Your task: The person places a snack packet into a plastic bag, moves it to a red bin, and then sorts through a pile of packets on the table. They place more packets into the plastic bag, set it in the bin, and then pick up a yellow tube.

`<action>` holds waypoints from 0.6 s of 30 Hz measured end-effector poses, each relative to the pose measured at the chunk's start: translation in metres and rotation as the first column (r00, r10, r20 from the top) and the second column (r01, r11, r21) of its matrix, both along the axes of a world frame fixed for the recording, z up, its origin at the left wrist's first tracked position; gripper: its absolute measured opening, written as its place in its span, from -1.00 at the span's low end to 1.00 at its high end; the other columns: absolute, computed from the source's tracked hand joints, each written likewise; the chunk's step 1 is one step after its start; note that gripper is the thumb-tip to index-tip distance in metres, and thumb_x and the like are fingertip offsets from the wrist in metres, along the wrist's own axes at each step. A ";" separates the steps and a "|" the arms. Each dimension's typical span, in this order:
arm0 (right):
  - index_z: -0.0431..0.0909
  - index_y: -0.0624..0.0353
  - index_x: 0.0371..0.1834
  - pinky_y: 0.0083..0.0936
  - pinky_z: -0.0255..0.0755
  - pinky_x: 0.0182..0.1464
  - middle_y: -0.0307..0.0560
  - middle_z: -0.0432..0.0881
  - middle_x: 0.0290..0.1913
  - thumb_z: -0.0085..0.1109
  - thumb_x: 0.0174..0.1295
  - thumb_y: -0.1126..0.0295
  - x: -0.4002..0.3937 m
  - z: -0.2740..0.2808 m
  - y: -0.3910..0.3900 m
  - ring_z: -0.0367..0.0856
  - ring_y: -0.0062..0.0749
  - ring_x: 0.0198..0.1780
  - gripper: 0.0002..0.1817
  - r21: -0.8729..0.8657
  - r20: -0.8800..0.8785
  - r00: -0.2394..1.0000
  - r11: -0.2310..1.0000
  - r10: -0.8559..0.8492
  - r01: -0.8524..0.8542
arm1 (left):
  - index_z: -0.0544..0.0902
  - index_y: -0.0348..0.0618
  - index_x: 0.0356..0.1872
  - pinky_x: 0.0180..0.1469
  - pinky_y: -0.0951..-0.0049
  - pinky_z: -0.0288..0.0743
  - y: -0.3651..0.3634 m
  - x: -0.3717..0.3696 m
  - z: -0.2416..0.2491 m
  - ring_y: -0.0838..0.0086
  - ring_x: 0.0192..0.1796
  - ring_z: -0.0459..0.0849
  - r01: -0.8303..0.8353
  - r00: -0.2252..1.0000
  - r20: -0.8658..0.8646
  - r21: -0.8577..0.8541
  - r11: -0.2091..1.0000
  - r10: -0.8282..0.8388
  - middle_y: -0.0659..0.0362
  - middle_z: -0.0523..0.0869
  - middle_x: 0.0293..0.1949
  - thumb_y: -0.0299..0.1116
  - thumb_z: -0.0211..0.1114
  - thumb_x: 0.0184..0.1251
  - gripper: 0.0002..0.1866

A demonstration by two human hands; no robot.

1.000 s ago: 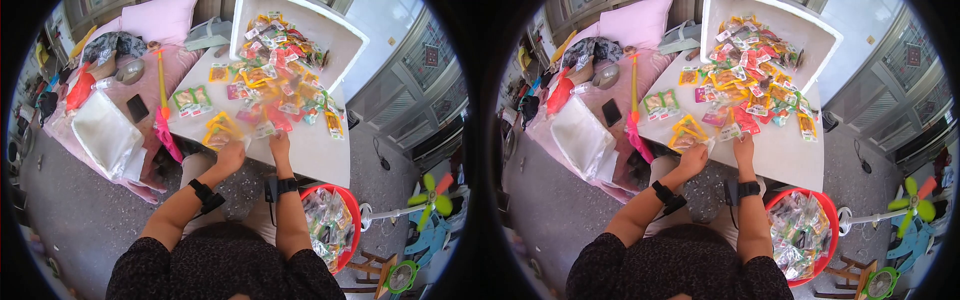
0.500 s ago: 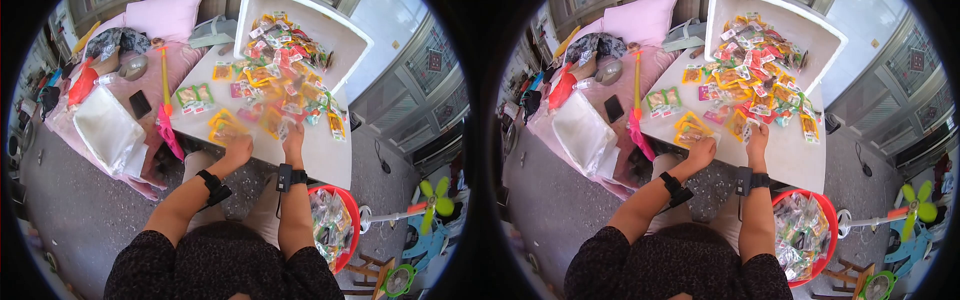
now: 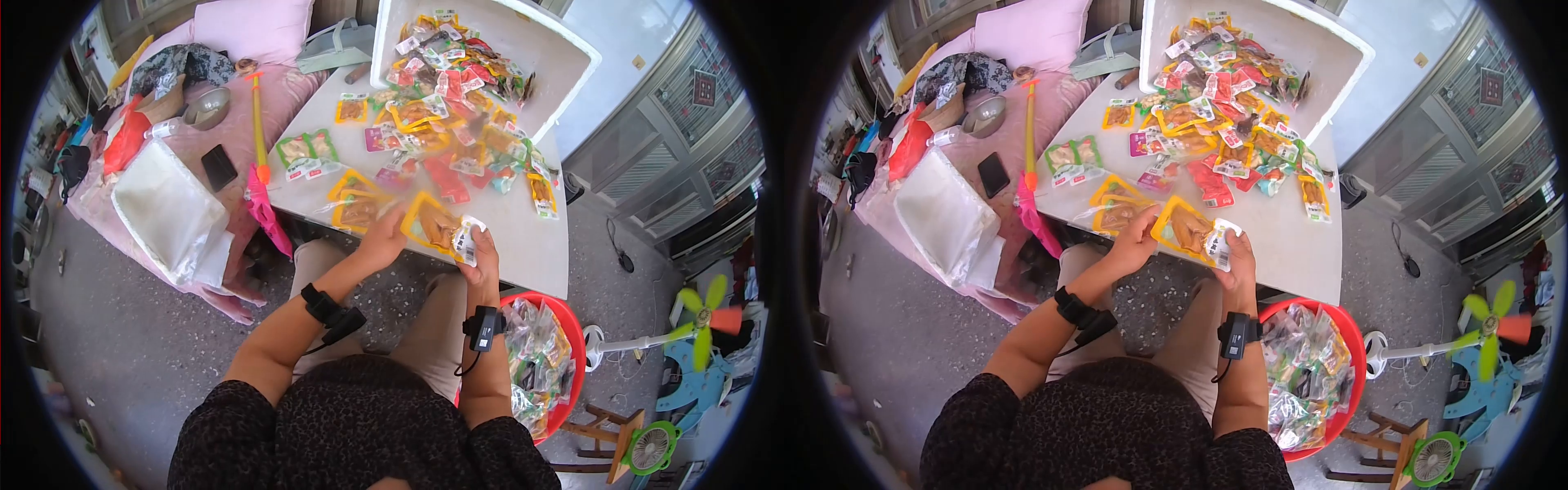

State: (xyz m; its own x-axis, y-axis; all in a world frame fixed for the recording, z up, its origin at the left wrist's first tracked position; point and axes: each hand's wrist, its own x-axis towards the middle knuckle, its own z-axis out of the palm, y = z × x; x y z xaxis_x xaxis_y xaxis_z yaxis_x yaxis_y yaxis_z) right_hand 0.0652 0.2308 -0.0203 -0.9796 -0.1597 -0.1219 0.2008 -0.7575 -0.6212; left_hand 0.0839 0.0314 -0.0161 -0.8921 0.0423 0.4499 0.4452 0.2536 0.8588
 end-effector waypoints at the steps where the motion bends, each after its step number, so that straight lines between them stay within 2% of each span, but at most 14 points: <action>1: 0.28 0.25 -0.17 -0.37 0.48 -0.27 -0.01 0.47 -0.26 -0.07 0.14 0.41 0.005 -0.001 0.001 0.52 -0.28 -0.27 -0.78 -0.005 -0.010 0.999 0.999 0.042 -0.042 | 0.36 -0.19 -0.09 -0.26 0.36 0.34 -0.001 0.006 0.007 0.18 -0.27 0.47 -0.050 0.986 -0.165 -0.129 0.990 0.028 0.01 0.48 -0.28 -0.53 0.05 -0.10 -0.59; 2: 0.28 0.25 -0.16 -0.36 0.48 -0.27 0.00 0.47 -0.25 -0.06 0.13 0.40 0.009 -0.002 0.003 0.52 -0.28 -0.27 -0.77 0.028 0.009 0.997 0.997 0.070 -0.070 | 0.36 -0.19 -0.09 -0.24 0.36 0.34 -0.003 0.010 0.012 0.17 -0.25 0.47 -0.120 0.944 -0.327 -0.245 0.962 0.034 0.01 0.48 -0.26 -0.53 0.06 -0.11 -0.58; 5: 0.27 0.25 -0.14 -0.33 0.48 -0.28 0.02 0.46 -0.21 -0.04 0.13 0.36 0.024 -0.009 0.005 0.52 -0.24 -0.28 -0.72 0.107 0.064 0.988 0.983 0.140 -0.146 | 0.34 -0.24 -0.01 -0.02 0.37 0.27 -0.016 0.022 0.022 0.18 -0.01 0.38 -0.101 0.916 -0.382 -0.523 0.846 -0.127 -0.04 0.40 -0.08 -0.57 0.11 -0.12 -0.50; 6: 0.27 0.26 -0.13 -0.37 0.49 -0.30 0.02 0.46 -0.20 -0.04 0.13 0.34 0.031 -0.005 0.005 0.53 -0.25 -0.28 -0.70 0.111 0.062 0.985 0.980 0.161 -0.168 | 0.36 -0.24 -0.03 -0.02 0.38 0.27 -0.017 0.024 0.021 0.20 -0.02 0.39 0.020 0.939 -0.290 -0.496 0.868 -0.187 -0.03 0.40 -0.07 -0.54 0.11 -0.08 -0.55; 8: 0.26 0.29 -0.12 -0.45 0.51 -0.33 0.02 0.47 -0.19 -0.05 0.13 0.29 0.047 0.010 0.008 0.54 -0.26 -0.29 -0.67 0.115 0.061 0.978 0.972 0.201 -0.207 | 0.39 -0.23 -0.06 -0.01 0.41 0.27 -0.015 0.027 0.020 0.25 -0.02 0.40 0.257 0.940 -0.107 -0.401 0.879 -0.323 -0.01 0.41 -0.07 -0.50 0.09 0.01 -0.63; 9: 0.26 0.31 -0.10 -0.34 0.45 -0.18 0.05 0.43 -0.12 -0.04 0.13 0.22 0.050 0.004 0.014 0.49 -0.19 -0.17 -0.60 0.158 0.048 0.984 0.971 0.174 -0.179 | 0.39 -0.24 -0.06 -0.02 0.42 0.28 -0.013 0.029 0.021 0.31 -0.04 0.41 0.334 0.943 0.098 -0.291 0.897 -0.319 0.02 0.43 -0.08 -0.48 0.07 0.05 -0.65; 11: 0.27 0.34 -0.10 -0.34 0.42 -0.13 0.07 0.43 -0.11 -0.03 0.12 0.18 0.054 -0.004 0.024 0.48 -0.23 -0.15 -0.56 0.197 -0.021 0.989 0.970 0.147 -0.140 | 0.38 -0.24 -0.06 -0.03 0.46 0.29 -0.006 0.034 0.025 0.41 -0.07 0.43 0.405 0.807 0.481 -0.028 0.914 -0.343 0.08 0.46 -0.11 -0.43 0.04 0.14 -0.69; 12: 0.28 0.35 -0.10 -0.34 0.40 -0.11 0.07 0.42 -0.10 -0.02 0.11 0.16 0.058 -0.003 0.025 0.47 -0.25 -0.14 -0.54 0.215 -0.057 0.990 0.969 0.132 -0.117 | 0.38 -0.25 -0.06 -0.05 0.49 0.29 -0.001 0.036 0.024 0.46 -0.09 0.43 0.389 0.768 0.516 0.093 0.917 -0.378 0.10 0.47 -0.13 -0.42 0.01 0.16 -0.69; 13: 0.28 0.40 -0.08 -0.34 0.34 -0.03 0.06 0.43 -0.08 -0.01 0.09 0.10 0.063 -0.001 0.027 0.46 -0.26 -0.11 -0.47 0.119 -0.111 0.981 0.982 0.158 -0.145 | 0.37 -0.26 -0.06 -0.06 0.51 0.30 0.003 0.038 0.023 0.50 -0.12 0.44 0.362 0.727 0.545 0.213 0.908 -0.418 0.13 0.48 -0.16 -0.41 -0.01 0.18 -0.70; 16: 0.28 0.38 -0.08 -0.35 0.40 -0.11 0.05 0.45 -0.13 0.01 0.10 0.21 0.071 0.010 0.023 0.48 -0.27 -0.15 -0.54 0.150 -0.136 0.967 0.970 0.214 -0.193 | 0.36 -0.29 -0.05 -0.08 0.54 0.31 0.016 0.040 0.019 0.56 -0.16 0.44 0.294 0.643 0.530 0.495 0.818 -0.552 0.16 0.50 -0.18 -0.39 -0.02 0.20 -0.70; 17: 0.31 0.33 -0.12 -0.37 0.45 -0.20 0.03 0.48 -0.19 0.00 0.10 0.34 0.069 -0.001 0.028 0.51 -0.29 -0.22 -0.66 0.297 0.035 0.986 0.941 0.161 -0.164 | 0.35 -0.30 -0.05 -0.08 0.54 0.31 0.019 0.041 0.016 0.57 -0.17 0.44 0.274 0.622 0.507 0.573 0.772 -0.597 0.17 0.50 -0.19 -0.38 -0.02 0.20 -0.69; 18: 0.32 0.32 -0.14 -0.38 0.46 -0.22 0.02 0.48 -0.21 -0.02 0.10 0.38 0.068 -0.006 0.027 0.52 -0.29 -0.24 -0.70 0.287 0.045 0.990 0.948 0.132 -0.140 | 0.37 -0.28 -0.07 -0.10 0.52 0.32 0.019 0.038 0.009 0.53 -0.19 0.46 0.263 0.676 0.538 0.462 0.847 -0.503 0.13 0.51 -0.21 -0.37 -0.01 0.17 -0.69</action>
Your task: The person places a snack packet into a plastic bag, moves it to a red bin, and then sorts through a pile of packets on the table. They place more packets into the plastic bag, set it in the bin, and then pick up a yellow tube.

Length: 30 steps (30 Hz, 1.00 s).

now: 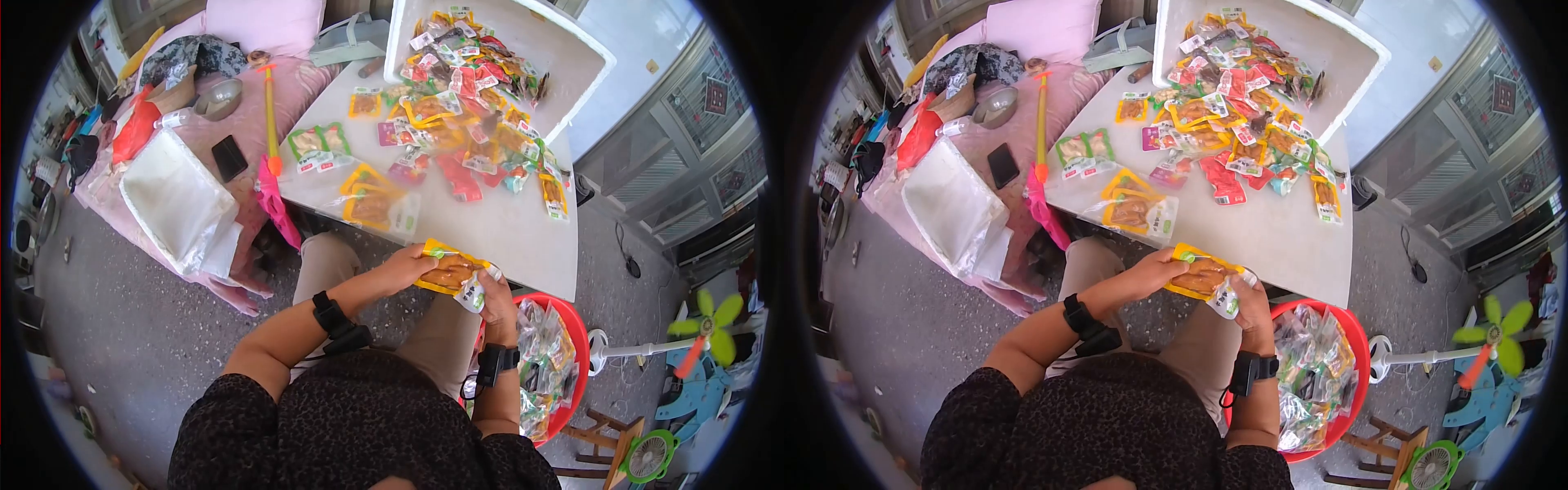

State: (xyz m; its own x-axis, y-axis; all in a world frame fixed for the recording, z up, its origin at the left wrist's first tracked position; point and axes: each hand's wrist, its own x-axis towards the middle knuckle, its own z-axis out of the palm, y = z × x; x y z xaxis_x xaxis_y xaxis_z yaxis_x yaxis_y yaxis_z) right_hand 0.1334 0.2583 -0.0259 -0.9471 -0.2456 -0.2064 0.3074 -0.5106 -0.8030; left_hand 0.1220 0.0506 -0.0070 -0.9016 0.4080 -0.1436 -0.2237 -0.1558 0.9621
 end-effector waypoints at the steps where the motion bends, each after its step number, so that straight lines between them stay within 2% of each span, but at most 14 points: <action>1: 0.32 0.31 -0.16 -0.39 0.47 -0.24 0.00 0.49 -0.23 -0.04 0.11 0.42 -0.002 -0.002 -0.003 0.53 -0.30 -0.26 -0.74 -0.008 0.010 1.000 1.000 -0.028 0.028 | 0.38 -0.27 -0.09 -0.12 0.50 0.34 0.000 -0.006 -0.008 0.49 -0.20 0.48 -0.051 0.997 -0.057 -0.118 0.992 0.044 0.09 0.51 -0.23 -0.35 0.01 0.15 -0.69; 3: 0.33 0.29 -0.19 -0.39 0.48 -0.26 -0.01 0.49 -0.27 -0.09 0.12 0.47 -0.007 0.000 -0.010 0.53 -0.31 -0.29 -0.80 -0.028 0.026 0.995 0.995 -0.098 0.098 | 0.39 -0.26 -0.13 -0.16 0.48 0.36 -0.005 -0.020 -0.012 0.44 -0.21 0.49 -0.202 0.967 -0.220 -0.369 0.907 0.126 0.05 0.51 -0.25 -0.33 0.04 0.11 -0.68; 5: 0.33 0.28 -0.21 -0.38 0.47 -0.24 -0.03 0.49 -0.29 -0.13 0.13 0.50 -0.013 0.007 -0.017 0.52 -0.31 -0.29 -0.83 -0.052 0.048 0.982 0.981 -0.182 0.184 | 0.40 -0.27 -0.16 -0.17 0.46 0.37 -0.014 -0.034 -0.008 0.42 -0.19 0.48 -0.401 0.893 -0.422 -0.581 0.708 0.159 0.05 0.48 -0.27 -0.31 0.09 0.09 -0.68; 8: 0.31 0.29 -0.18 -0.36 0.46 -0.22 -0.02 0.48 -0.29 -0.18 0.14 0.52 -0.028 -0.002 -0.016 0.52 -0.30 -0.28 -0.81 -0.097 0.050 0.961 0.956 -0.272 0.276 | 0.41 -0.26 -0.21 -0.23 0.32 0.39 -0.015 -0.042 -0.009 0.23 -0.26 0.50 -0.672 0.667 -0.744 -0.619 0.406 -0.030 -0.01 0.46 -0.29 -0.24 0.17 -0.02 -0.63; 9: 0.29 0.29 -0.16 -0.35 0.44 -0.18 -0.01 0.46 -0.26 -0.19 0.14 0.51 -0.031 0.000 -0.020 0.50 -0.29 -0.23 -0.80 -0.105 0.045 0.946 0.941 -0.320 0.323 | 0.42 -0.24 -0.25 -0.24 0.22 0.39 -0.014 -0.044 -0.008 0.13 -0.29 0.50 -0.652 0.693 -0.719 -0.657 0.379 -0.054 -0.01 0.47 -0.27 -0.18 0.19 -0.08 -0.60; 12: 0.24 0.30 -0.10 -0.30 0.42 -0.12 0.03 0.44 -0.19 -0.17 0.16 0.48 -0.045 -0.011 -0.023 0.48 -0.25 -0.17 -0.76 -0.079 0.023 0.926 0.923 -0.376 0.377 | 0.44 -0.22 -0.33 -0.26 0.23 0.39 -0.008 -0.046 -0.002 0.12 -0.30 0.50 -0.561 0.783 -0.603 -0.790 0.247 -0.151 -0.01 0.48 -0.31 -0.20 0.17 -0.08 -0.67; 15: 0.23 0.31 -0.10 -0.29 0.42 -0.12 0.04 0.44 -0.20 -0.19 0.16 0.48 -0.051 -0.016 -0.027 0.48 -0.23 -0.18 -0.75 -0.097 0.005 0.928 0.923 -0.374 0.372 | 0.45 -0.22 -0.43 -0.26 0.22 0.39 -0.012 -0.054 -0.022 0.09 -0.28 0.49 -0.523 0.803 -0.579 -0.799 0.297 -0.141 -0.02 0.49 -0.34 -0.26 0.10 -0.04 -0.77; 18: 0.23 0.33 -0.10 -0.27 0.42 -0.12 0.05 0.44 -0.19 -0.20 0.16 0.49 -0.055 -0.014 -0.033 0.48 -0.22 -0.17 -0.75 -0.117 -0.015 0.947 0.941 -0.321 0.317 | 0.46 -0.23 -0.48 -0.30 0.20 0.38 -0.017 -0.058 -0.033 0.08 -0.32 0.50 -0.539 0.807 -0.590 -0.760 0.364 -0.037 -0.04 0.50 -0.39 -0.34 0.02 -0.01 -0.83; 21: 0.23 0.34 -0.11 -0.25 0.42 -0.13 0.06 0.44 -0.18 -0.20 0.15 0.50 -0.056 -0.011 -0.043 0.48 -0.20 -0.17 -0.76 -0.153 0.021 0.969 0.957 -0.246 0.247 | 0.45 -0.23 -0.49 -0.31 0.18 0.36 -0.021 -0.054 -0.031 0.07 -0.34 0.49 -0.573 0.770 -0.636 -0.657 0.490 0.047 -0.05 0.50 -0.40 -0.38 0.00 0.00 -0.86; 24: 0.23 0.33 -0.12 -0.23 0.43 -0.15 0.07 0.44 -0.17 -0.20 0.14 0.51 -0.060 -0.012 -0.050 0.49 -0.19 -0.18 -0.77 -0.154 0.029 0.979 0.967 -0.199 0.202 | 0.45 -0.23 -0.49 -0.32 0.18 0.35 -0.022 -0.049 -0.023 0.08 -0.35 0.49 -0.594 0.760 -0.649 -0.668 0.448 0.041 -0.05 0.50 -0.43 -0.39 0.01 -0.01 -0.87; 27: 0.24 0.32 -0.14 -0.23 0.45 -0.16 0.07 0.45 -0.19 -0.20 0.14 0.52 -0.063 -0.009 -0.049 0.50 -0.19 -0.19 -0.78 -0.114 0.024 0.983 0.977 -0.181 0.182 | 0.44 -0.23 -0.50 -0.32 0.18 0.35 -0.028 -0.044 -0.015 0.08 -0.36 0.48 -0.630 0.746 -0.658 -0.644 0.434 0.105 -0.06 0.49 -0.44 -0.39 0.02 -0.01 -0.88; 30: 0.21 0.34 -0.12 -0.28 0.45 -0.19 0.07 0.44 -0.19 -0.22 0.14 0.53 -0.060 0.001 -0.046 0.51 -0.20 -0.22 -0.77 -0.052 0.062 0.981 0.981 -0.186 0.189 | 0.44 -0.22 -0.50 -0.37 0.16 0.35 -0.036 -0.053 -0.030 0.07 -0.39 0.49 -0.719 0.637 -0.748 -0.490 0.494 0.186 -0.06 0.50 -0.44 -0.40 0.02 -0.01 -0.89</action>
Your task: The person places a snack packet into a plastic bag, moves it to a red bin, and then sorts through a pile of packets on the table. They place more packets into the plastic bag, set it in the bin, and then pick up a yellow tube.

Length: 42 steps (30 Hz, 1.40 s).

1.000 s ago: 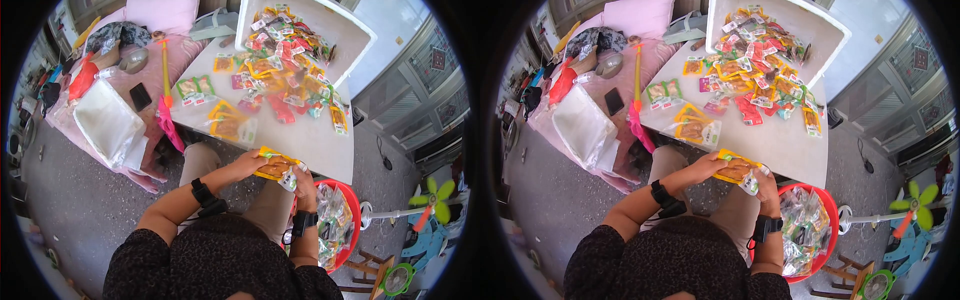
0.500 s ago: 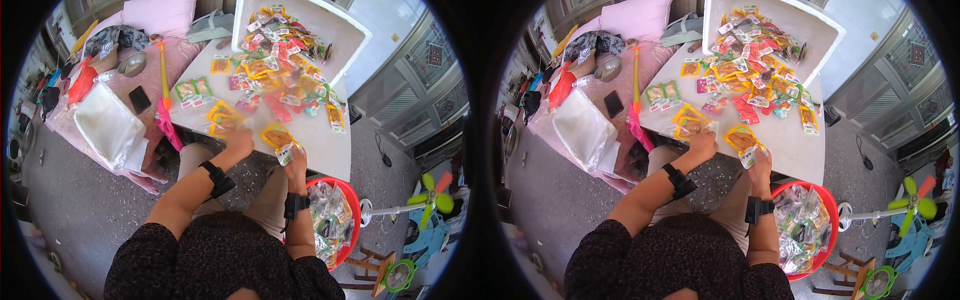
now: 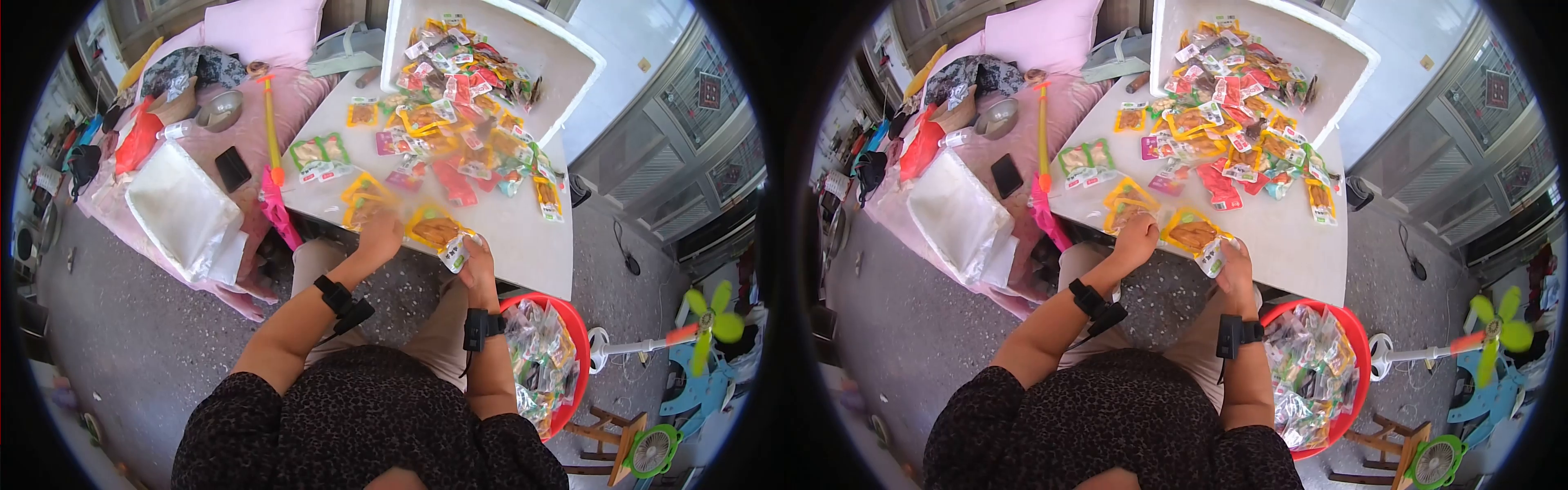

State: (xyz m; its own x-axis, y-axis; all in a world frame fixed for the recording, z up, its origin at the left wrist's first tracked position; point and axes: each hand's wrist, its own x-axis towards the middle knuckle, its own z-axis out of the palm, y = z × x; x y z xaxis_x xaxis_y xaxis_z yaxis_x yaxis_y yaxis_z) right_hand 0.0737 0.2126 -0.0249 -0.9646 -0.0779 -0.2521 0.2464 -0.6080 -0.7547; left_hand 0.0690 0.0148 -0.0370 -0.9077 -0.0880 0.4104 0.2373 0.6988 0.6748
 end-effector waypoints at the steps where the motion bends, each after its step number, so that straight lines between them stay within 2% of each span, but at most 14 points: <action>1: 0.22 0.34 -0.13 -0.29 0.45 -0.19 0.07 0.44 -0.19 -0.21 0.14 0.53 0.000 -0.001 0.000 0.51 -0.21 -0.23 -0.77 -0.006 0.002 1.000 1.000 0.028 -0.028 | 0.44 -0.21 -0.50 -0.38 0.16 0.35 0.000 0.001 0.002 0.07 -0.40 0.49 0.013 0.999 0.030 -0.026 1.000 -0.012 -0.06 0.50 -0.44 -0.40 0.02 -0.01 -0.89; 6: 0.26 0.34 -0.16 -0.31 0.45 -0.20 0.05 0.45 -0.20 -0.22 0.14 0.53 -0.004 -0.012 -0.008 0.51 -0.24 -0.24 -0.80 -0.045 -0.008 0.990 0.989 0.138 -0.138 | 0.45 -0.20 -0.47 -0.45 0.17 0.36 0.012 0.022 0.031 0.11 -0.43 0.51 0.092 0.991 0.114 -0.225 0.970 -0.068 -0.01 0.51 -0.43 -0.39 0.04 -0.01 -0.89; 9: 0.27 0.34 -0.13 -0.33 0.42 -0.16 0.03 0.45 -0.19 -0.21 0.13 0.54 -0.007 -0.014 -0.029 0.49 -0.25 -0.19 -0.76 -0.108 -0.015 0.987 0.981 0.161 -0.162 | 0.44 -0.19 -0.48 -0.46 0.19 0.37 0.019 0.026 0.030 0.13 -0.43 0.51 0.141 0.989 -0.009 -0.218 0.966 -0.146 0.03 0.50 -0.45 -0.39 0.05 -0.03 -0.90; 11: 0.27 0.33 -0.09 -0.34 0.40 -0.13 0.01 0.45 -0.17 -0.20 0.11 0.55 -0.012 -0.020 -0.044 0.48 -0.26 -0.16 -0.73 -0.173 -0.016 0.981 0.966 0.193 -0.193 | 0.43 -0.18 -0.50 -0.47 0.21 0.38 0.023 0.030 0.031 0.14 -0.44 0.51 0.155 0.986 -0.011 -0.264 0.952 -0.164 0.05 0.48 -0.47 -0.40 0.06 -0.05 -0.91; 14: 0.29 0.33 -0.11 -0.36 0.35 -0.05 0.00 0.44 -0.16 -0.23 0.12 0.54 -0.017 -0.014 -0.064 0.44 -0.26 -0.12 -0.74 -0.110 -0.080 0.970 0.965 0.229 -0.237 | 0.43 -0.16 -0.52 -0.49 0.22 0.39 0.025 0.033 0.027 0.15 -0.46 0.51 0.168 0.981 -0.042 -0.303 0.938 -0.190 0.07 0.47 -0.49 -0.40 0.07 -0.08 -0.91; 17: 0.32 0.30 -0.15 -0.55 0.43 -0.29 -0.04 0.49 -0.27 -0.19 0.10 0.52 -0.020 -0.007 -0.064 0.51 -0.38 -0.30 -0.77 0.128 0.004 0.942 0.934 0.336 -0.334 | 0.42 -0.14 -0.54 -0.51 0.22 0.38 0.021 0.036 0.027 0.16 -0.46 0.50 0.176 0.979 -0.046 -0.283 0.943 -0.197 0.07 0.45 -0.50 -0.40 0.09 -0.10 -0.92; 20: 0.38 0.27 -0.29 -0.72 0.29 -0.66 -0.18 0.48 -0.51 -0.15 0.06 0.49 -0.019 0.008 -0.046 0.44 -0.59 -0.59 -0.83 0.513 0.184 0.872 0.712 0.454 -0.480 | 0.42 -0.13 -0.54 -0.53 0.23 0.36 0.015 0.039 0.026 0.18 -0.47 0.50 0.179 0.979 -0.040 -0.291 0.940 -0.199 0.08 0.44 -0.51 -0.39 0.09 -0.10 -0.92; 23: 0.40 0.25 -0.35 -0.79 0.14 -0.75 -0.26 0.43 -0.63 -0.14 0.06 0.47 -0.019 0.007 -0.047 0.34 -0.68 -0.71 -0.86 0.581 0.119 0.893 0.698 0.435 -0.418 | 0.42 -0.13 -0.55 -0.53 0.24 0.36 0.014 0.040 0.026 0.19 -0.48 0.49 0.194 0.972 -0.067 -0.317 0.928 -0.226 0.08 0.44 -0.52 -0.39 0.10 -0.10 -0.92; 26: 0.39 0.22 -0.37 -0.79 0.20 -0.71 -0.26 0.42 -0.59 -0.11 0.04 0.50 -0.030 0.000 -0.053 0.32 -0.64 -0.70 -0.90 0.551 0.065 0.830 0.674 0.553 -0.492 | 0.43 -0.12 -0.55 -0.53 0.26 0.36 0.015 0.041 0.025 0.20 -0.51 0.48 0.201 0.965 -0.107 -0.297 0.934 -0.241 0.09 0.44 -0.52 -0.39 0.10 -0.10 -0.92; 29: 0.39 0.22 -0.33 -0.76 0.27 -0.67 -0.19 0.45 -0.54 -0.13 0.05 0.48 -0.032 -0.011 -0.058 0.39 -0.63 -0.63 -0.86 0.392 0.069 0.924 0.841 0.377 -0.373 | 0.43 -0.12 -0.54 -0.48 0.27 0.35 0.012 0.037 0.022 0.21 -0.48 0.48 0.207 0.966 -0.096 -0.280 0.938 -0.241 0.11 0.43 -0.52 -0.38 0.12 -0.11 -0.91; 35: 0.35 0.25 -0.21 -0.68 0.36 -0.55 -0.14 0.47 -0.46 -0.07 0.02 0.47 -0.023 -0.013 -0.042 0.46 -0.55 -0.54 -0.77 0.479 0.105 0.964 0.837 0.246 -0.265 | 0.47 -0.14 -0.40 -0.17 0.23 0.26 0.006 0.053 0.022 0.21 -0.17 0.41 0.204 0.937 -0.201 -0.353 0.913 -0.287 0.08 0.42 -0.30 -0.34 0.20 -0.21 -0.74; 38: 0.33 0.30 -0.13 -0.61 0.37 -0.51 -0.09 0.48 -0.46 -0.02 -0.03 0.45 -0.026 -0.024 -0.038 0.48 -0.46 -0.53 -0.66 0.732 -0.104 0.993 0.681 0.064 0.033 | 0.49 -0.14 -0.34 -0.04 0.20 0.19 0.004 0.058 0.009 0.21 -0.04 0.34 0.157 0.915 -0.276 -0.427 0.890 -0.294 0.06 0.40 -0.19 -0.34 0.23 -0.27 -0.67; 41: 0.30 0.32 -0.08 -0.56 0.37 -0.44 -0.02 0.49 -0.43 0.00 -0.06 0.45 -0.048 -0.057 -0.038 0.49 -0.40 -0.52 -0.60 0.816 -0.448 0.891 0.441 0.076 0.373 | 0.50 -0.15 -0.37 0.00 0.20 0.19 0.001 0.051 -0.005 0.21 -0.01 0.34 0.145 0.896 -0.310 -0.473 0.869 -0.318 0.06 0.40 -0.17 -0.38 0.22 -0.29 -0.69; 42: 0.30 0.31 -0.08 -0.55 0.37 -0.42 -0.01 0.49 -0.42 0.00 -0.07 0.46 -0.051 -0.053 -0.038 0.49 -0.40 -0.50 -0.59 0.850 -0.382 0.910 0.448 0.162 0.278 | 0.50 -0.15 -0.39 0.00 0.21 0.20 0.000 0.050 -0.004 0.21 -0.02 0.35 0.149 0.890 -0.314 -0.485 0.862 -0.331 0.06 0.41 -0.18 -0.40 0.21 -0.29 -0.72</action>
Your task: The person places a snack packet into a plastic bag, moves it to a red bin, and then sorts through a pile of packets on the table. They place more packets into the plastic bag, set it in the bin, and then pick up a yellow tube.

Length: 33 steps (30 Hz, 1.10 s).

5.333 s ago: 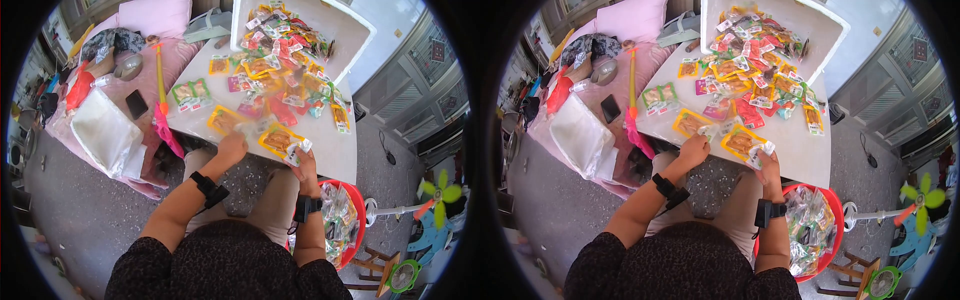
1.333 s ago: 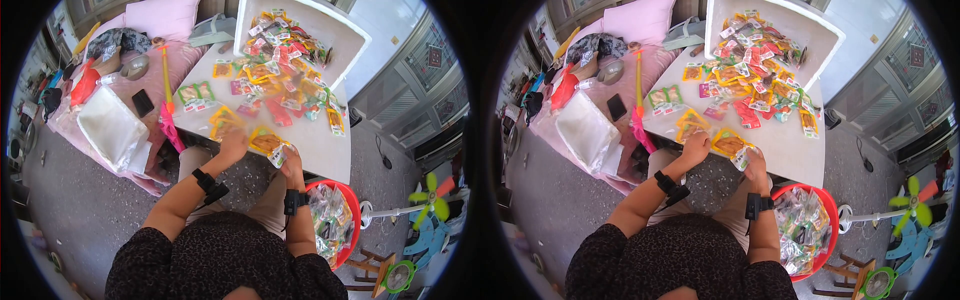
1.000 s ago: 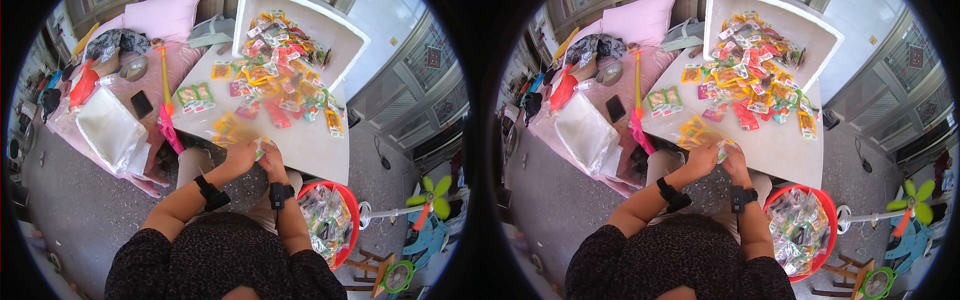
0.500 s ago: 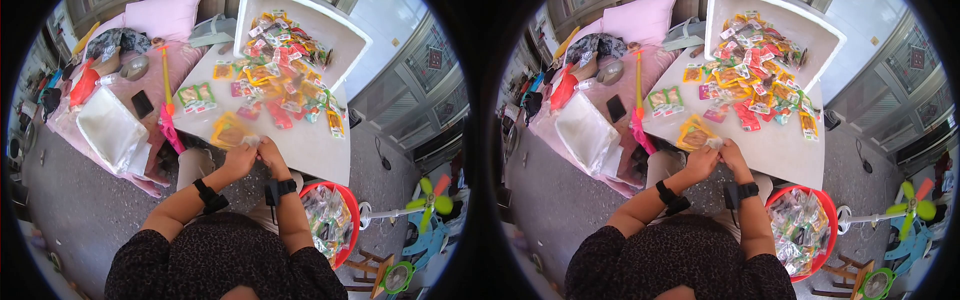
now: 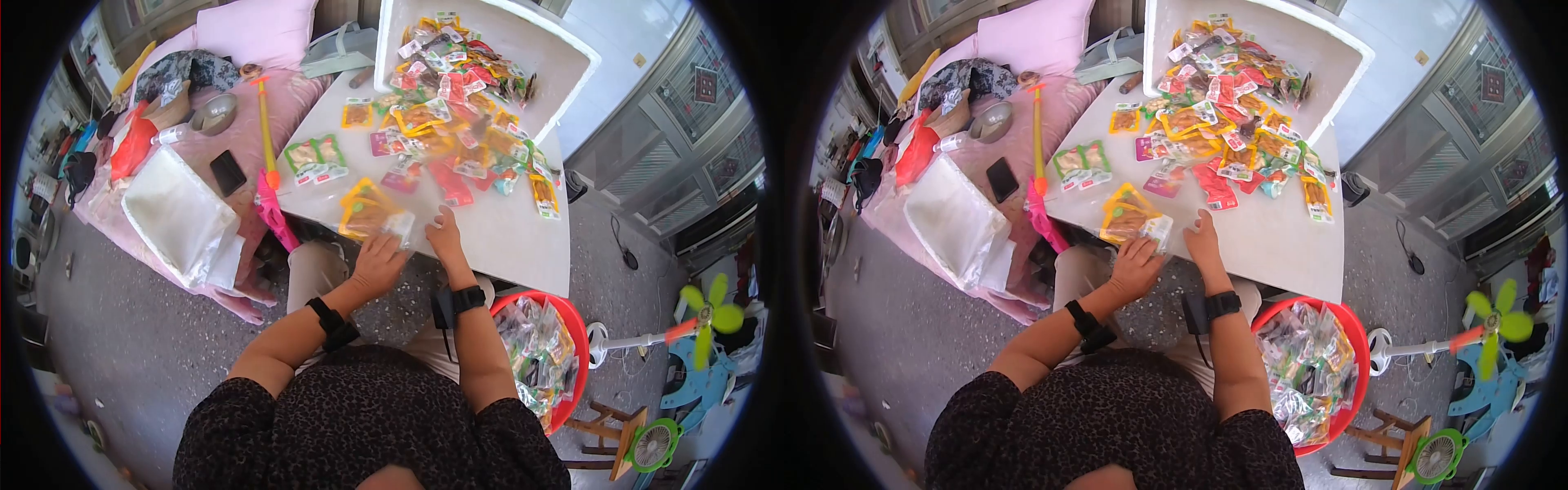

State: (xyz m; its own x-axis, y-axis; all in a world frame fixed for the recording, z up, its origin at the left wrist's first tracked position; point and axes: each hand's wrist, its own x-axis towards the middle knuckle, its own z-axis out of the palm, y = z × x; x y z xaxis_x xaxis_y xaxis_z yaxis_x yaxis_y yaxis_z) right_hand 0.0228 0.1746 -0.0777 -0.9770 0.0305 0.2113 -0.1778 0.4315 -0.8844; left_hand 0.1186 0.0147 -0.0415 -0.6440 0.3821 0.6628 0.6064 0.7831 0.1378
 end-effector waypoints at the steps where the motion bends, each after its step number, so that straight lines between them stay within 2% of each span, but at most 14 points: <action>1: 0.30 0.30 -0.07 -0.55 0.37 -0.39 0.01 0.49 -0.40 -0.01 -0.07 0.46 -0.004 0.005 0.002 0.49 -0.40 -0.49 -0.59 0.021 0.069 0.994 0.996 0.083 -0.085 | 0.50 -0.16 -0.41 -0.01 0.21 0.21 -0.001 -0.001 0.001 0.21 -0.03 0.35 0.018 1.000 0.006 0.012 1.000 -0.018 0.06 0.41 -0.18 -0.42 0.20 -0.29 -0.74; 2: 0.30 0.29 -0.06 -0.54 0.37 -0.37 0.03 0.49 -0.39 -0.01 -0.07 0.47 -0.007 0.011 0.003 0.49 -0.40 -0.47 -0.58 0.036 0.138 0.977 0.985 0.164 -0.170 | 0.50 -0.16 -0.43 -0.01 0.22 0.22 -0.003 -0.002 0.003 0.21 -0.03 0.36 0.036 0.999 0.012 0.024 0.999 -0.037 0.06 0.42 -0.19 -0.44 0.19 -0.29 -0.75; 5: 0.32 0.26 -0.06 -0.58 0.36 -0.34 -0.03 0.49 -0.37 -0.04 -0.06 0.50 -0.007 0.040 0.008 0.48 -0.47 -0.42 -0.60 -0.050 0.272 0.927 0.966 0.259 -0.256 | 0.48 -0.19 -0.46 -0.03 0.23 0.25 -0.012 -0.004 0.013 0.19 -0.06 0.38 0.063 0.997 0.035 0.066 0.996 -0.066 0.06 0.43 -0.21 -0.49 0.16 -0.22 -0.82; 8: 0.34 0.24 -0.08 -0.62 0.35 -0.34 -0.10 0.49 -0.35 -0.06 -0.06 0.54 -0.003 0.063 0.008 0.46 -0.54 -0.39 -0.62 -0.217 0.274 0.905 0.938 0.324 -0.270 | 0.45 -0.22 -0.46 -0.04 0.22 0.27 -0.023 -0.008 0.034 0.15 -0.09 0.40 0.090 0.996 0.010 0.157 0.984 -0.093 0.05 0.45 -0.23 -0.52 0.11 -0.10 -0.88; 12: 0.37 0.23 -0.13 -0.64 0.33 -0.32 -0.14 0.49 -0.31 -0.06 -0.05 0.56 0.001 0.095 0.009 0.44 -0.57 -0.35 -0.67 -0.094 0.148 0.906 0.918 0.396 -0.385 | 0.41 -0.26 -0.41 -0.05 0.27 0.29 -0.037 -0.016 0.084 0.13 -0.16 0.43 0.111 0.994 -0.001 0.220 0.969 -0.113 0.02 0.46 -0.25 -0.54 0.04 0.05 -0.94; 15: 0.40 0.23 -0.20 -0.62 0.32 -0.29 -0.13 0.49 -0.30 -0.02 -0.03 0.53 0.010 0.132 0.003 0.43 -0.54 -0.34 -0.73 0.031 0.019 0.890 0.890 0.455 -0.455 | 0.41 -0.26 -0.38 -0.07 0.39 0.31 -0.048 -0.029 0.103 0.29 -0.18 0.47 0.063 0.958 0.234 0.392 0.918 -0.165 0.05 0.49 -0.26 -0.52 0.03 0.10 -0.93; 17: 0.43 0.24 -0.25 -0.60 0.32 -0.29 -0.14 0.49 -0.34 0.01 -0.01 0.50 0.011 0.141 0.001 0.43 -0.51 -0.35 -0.79 0.081 -0.107 0.879 0.885 0.466 -0.459 | 0.41 -0.26 -0.37 -0.09 0.47 0.31 -0.053 -0.032 0.121 0.42 -0.19 0.47 -0.038 0.860 0.450 0.528 0.848 -0.242 0.11 0.51 -0.28 -0.49 0.01 0.15 -0.93; 18: 0.44 0.24 -0.29 -0.59 0.31 -0.28 -0.13 0.49 -0.36 0.02 -0.01 0.49 0.013 0.149 0.002 0.44 -0.50 -0.35 -0.82 0.101 -0.091 0.887 0.890 0.454 -0.445 | 0.41 -0.26 -0.37 -0.10 0.51 0.31 -0.056 -0.035 0.128 0.49 -0.19 0.48 -0.101 0.789 0.542 0.581 0.808 -0.291 0.14 0.51 -0.28 -0.47 0.00 0.17 -0.92; 20: 0.45 0.25 -0.36 -0.58 0.31 -0.28 -0.12 0.49 -0.40 0.04 0.00 0.47 0.020 0.169 0.007 0.44 -0.47 -0.34 -0.86 0.140 -0.058 0.902 0.898 0.429 -0.418 | 0.41 -0.23 -0.34 -0.13 0.57 0.31 -0.061 -0.040 0.128 0.60 -0.21 0.45 -0.089 0.749 0.532 0.672 0.735 -0.396 0.23 0.52 -0.31 -0.45 -0.03 0.21 -0.91; 23: 0.45 0.26 -0.41 -0.56 0.30 -0.29 -0.13 0.48 -0.46 0.03 0.01 0.47 0.038 0.197 0.014 0.44 -0.44 -0.36 -0.90 0.122 -0.119 0.901 0.907 0.417 -0.403 | 0.40 -0.20 -0.33 -0.17 0.59 0.31 -0.063 -0.043 0.122 0.61 -0.23 0.44 -0.130 0.670 0.470 0.836 0.533 -0.574 0.24 0.51 -0.32 -0.46 -0.04 0.22 -0.93; 25: 0.44 0.26 -0.42 -0.56 0.29 -0.31 -0.13 0.47 -0.47 0.03 0.02 0.47 0.046 0.204 0.016 0.43 -0.44 -0.38 -0.90 0.211 -0.204 0.874 0.891 0.441 -0.401 | 0.39 -0.19 -0.33 -0.19 0.60 0.31 -0.060 -0.039 0.112 0.63 -0.24 0.43 -0.184 0.611 0.405 0.908 0.376 -0.680 0.24 0.50 -0.33 -0.46 -0.03 0.22 -0.94; 26: 0.44 0.26 -0.43 -0.56 0.29 -0.32 -0.13 0.46 -0.48 0.03 0.02 0.47 0.050 0.206 0.017 0.42 -0.45 -0.40 -0.91 0.255 -0.246 0.856 0.882 0.455 -0.396 | 0.39 -0.18 -0.34 -0.20 0.60 0.31 -0.057 -0.035 0.110 0.63 -0.25 0.43 -0.188 0.606 0.402 0.911 0.367 -0.687 0.25 0.50 -0.33 -0.45 -0.03 0.22 -0.94; 29: 0.43 0.27 -0.45 -0.59 0.28 -0.35 -0.15 0.45 -0.50 0.03 0.03 0.50 0.063 0.217 0.023 0.40 -0.48 -0.43 -0.93 0.186 -0.174 0.865 0.878 0.470 -0.440 | 0.39 -0.17 -0.34 -0.22 0.60 0.30 -0.050 -0.026 0.111 0.64 -0.27 0.43 -0.184 0.600 0.391 0.916 0.355 -0.698 0.27 0.50 -0.34 -0.44 -0.01 0.21 -0.94; 33: 0.43 0.28 -0.47 -0.65 0.27 -0.36 -0.19 0.44 -0.51 0.03 0.03 0.53 0.072 0.209 0.029 0.37 -0.56 -0.43 -0.96 0.016 -0.090 0.877 0.881 0.473 -0.473 | 0.41 -0.17 -0.29 -0.18 0.60 0.29 -0.037 -0.014 0.110 0.64 -0.27 0.42 -0.193 0.573 0.407 0.910 0.366 -0.711 0.27 0.49 -0.34 -0.44 0.05 0.18 -0.90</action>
State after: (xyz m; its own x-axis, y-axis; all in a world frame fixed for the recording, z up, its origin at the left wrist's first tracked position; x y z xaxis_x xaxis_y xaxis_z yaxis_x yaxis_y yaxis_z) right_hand 0.0947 0.2037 0.1318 -0.8524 -0.4290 0.2989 -0.4371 0.2706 -0.8577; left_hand 0.1045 -0.0228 0.0682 -0.9706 0.2003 0.1338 0.0868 -0.2274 0.9699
